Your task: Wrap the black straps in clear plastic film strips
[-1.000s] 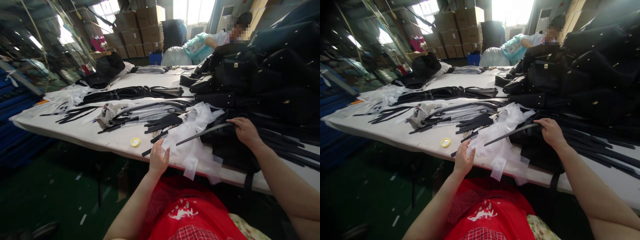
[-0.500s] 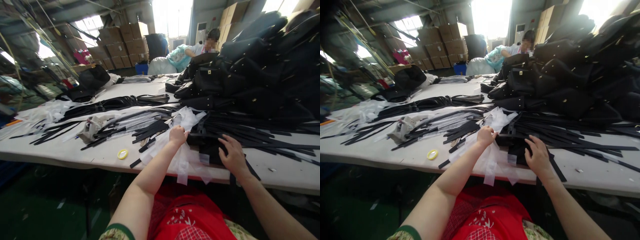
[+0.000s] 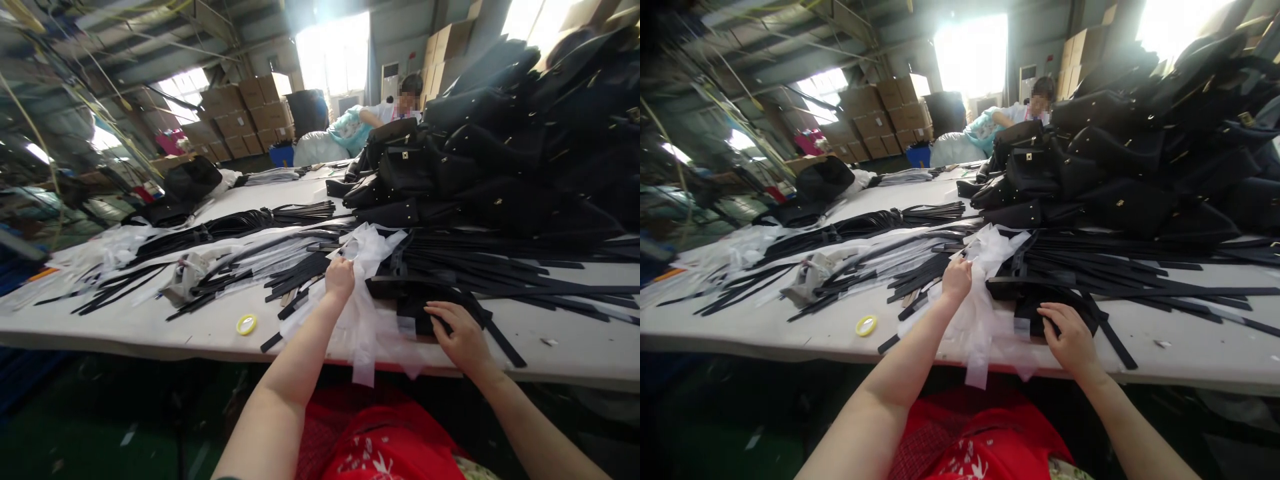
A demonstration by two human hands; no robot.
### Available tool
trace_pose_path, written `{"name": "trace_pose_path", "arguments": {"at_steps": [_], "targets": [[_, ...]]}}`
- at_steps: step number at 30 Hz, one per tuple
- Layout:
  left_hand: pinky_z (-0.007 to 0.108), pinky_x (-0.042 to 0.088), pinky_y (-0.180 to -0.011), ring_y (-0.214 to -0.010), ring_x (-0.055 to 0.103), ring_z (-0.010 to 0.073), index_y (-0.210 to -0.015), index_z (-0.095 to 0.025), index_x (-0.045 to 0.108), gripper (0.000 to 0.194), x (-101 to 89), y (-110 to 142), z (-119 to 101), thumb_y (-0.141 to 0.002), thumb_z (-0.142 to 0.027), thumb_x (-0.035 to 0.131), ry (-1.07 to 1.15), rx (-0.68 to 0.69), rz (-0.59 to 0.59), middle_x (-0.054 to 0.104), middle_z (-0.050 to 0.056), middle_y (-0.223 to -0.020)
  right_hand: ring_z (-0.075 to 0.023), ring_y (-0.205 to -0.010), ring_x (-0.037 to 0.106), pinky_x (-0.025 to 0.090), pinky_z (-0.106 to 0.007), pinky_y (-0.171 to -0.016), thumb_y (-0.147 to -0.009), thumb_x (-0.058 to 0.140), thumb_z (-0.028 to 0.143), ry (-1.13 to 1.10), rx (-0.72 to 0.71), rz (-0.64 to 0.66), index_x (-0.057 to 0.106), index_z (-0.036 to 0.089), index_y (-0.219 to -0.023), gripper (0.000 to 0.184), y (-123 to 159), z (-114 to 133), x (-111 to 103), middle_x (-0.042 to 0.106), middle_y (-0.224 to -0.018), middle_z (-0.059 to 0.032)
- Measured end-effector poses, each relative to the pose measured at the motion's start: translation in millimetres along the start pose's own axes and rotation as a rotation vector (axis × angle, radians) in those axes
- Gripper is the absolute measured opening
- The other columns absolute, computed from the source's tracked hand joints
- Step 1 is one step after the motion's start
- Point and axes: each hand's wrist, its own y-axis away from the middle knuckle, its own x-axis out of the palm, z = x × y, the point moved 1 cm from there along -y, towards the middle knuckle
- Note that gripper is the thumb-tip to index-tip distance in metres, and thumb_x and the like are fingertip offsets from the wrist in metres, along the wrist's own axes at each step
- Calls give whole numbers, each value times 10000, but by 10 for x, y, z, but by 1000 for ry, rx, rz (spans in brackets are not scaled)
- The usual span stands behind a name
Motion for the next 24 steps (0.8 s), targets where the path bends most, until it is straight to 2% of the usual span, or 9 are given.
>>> {"name": "trace_pose_path", "arguments": {"at_steps": [2, 6, 8, 10, 13, 17, 20, 22, 24], "targets": [[334, 454, -905, -975, 623, 232, -842, -131, 724, 328, -141, -7, 99, -976, -223, 439, 57, -41, -77, 703, 124, -960, -261, -1042, 638, 513, -453, -951, -899, 518, 250, -61, -7, 11, 705, 226, -1022, 224, -22, 92, 69, 699, -1090, -84], [263, 483, -729, -771, 643, 173, -878, -136, 720, 429, -514, 115, 221, -1009, -304, 348, 179, -124, -213, 701, 59, -788, -246, -1014, 648, 519, -418, -930, -915, 542, 300, -252, 55, 36, 710, 234, -1018, 208, -63, 352, 170, 702, -1071, -78], [236, 478, -677, -720, 633, 151, -893, -137, 718, 423, -695, 290, 206, -999, -368, 379, 357, -143, -266, 694, 36, -755, -241, -988, 656, 528, -394, -900, -920, 557, 350, -406, 140, 116, 714, 236, -1017, 217, -105, 514, 216, 707, -1054, -77], [224, 464, -647, -678, 606, 137, -832, -143, 712, 374, -830, 529, 145, -943, -436, 506, 621, -163, -261, 673, 18, -715, -245, -984, 661, 534, -378, -876, -913, 578, 415, -600, 241, 246, 717, 231, -1028, 258, -168, 684, 287, 715, -1053, -79], [217, 418, -583, -593, 525, 114, -712, -152, 677, 334, -920, 930, 10, -831, -464, 667, 871, -191, -84, 606, -10, -628, -266, -1019, 662, 534, -392, -892, -884, 588, 538, -969, 392, 423, 713, 206, -1064, 398, -281, 918, 464, 723, -1079, -97], [220, 399, -575, -595, 496, 111, -671, -146, 656, 285, -907, 1445, -141, -825, -386, 664, 905, -149, 227, 590, -1, -631, -280, -988, 688, 535, -447, -911, -911, 454, 637, -1454, 728, 629, 680, 163, -1094, 556, -402, 1098, 790, 732, -1049, -129], [215, 368, -550, -578, 469, 99, -651, -136, 658, 234, -908, 1801, -144, -815, -302, 657, 825, -69, 440, 584, 0, -622, -225, -885, 707, 563, -361, -844, -947, 479, 498, -1524, 998, 622, 687, 137, -1054, 429, -475, 1095, 984, 736, -1012, -137], [212, 358, -543, -573, 479, 93, -653, -128, 678, 197, -938, 2016, -69, -796, -262, 660, 747, -27, 609, 599, -1, -620, -183, -801, 702, 566, -290, -759, -935, 532, 370, -1469, 1071, 550, 700, 137, -1001, 295, -513, 1056, 1063, 743, -962, -124], [208, 372, -549, -592, 527, 101, -716, -124, 720, 168, -979, 2188, 63, -797, -253, 647, 660, -79, 764, 649, 6, -656, -163, -721, 688, 553, -260, -685, -911, 574, 303, -1414, 1076, 512, 704, 152, -967, 207, -523, 1026, 1103, 746, -870, -98]]}}
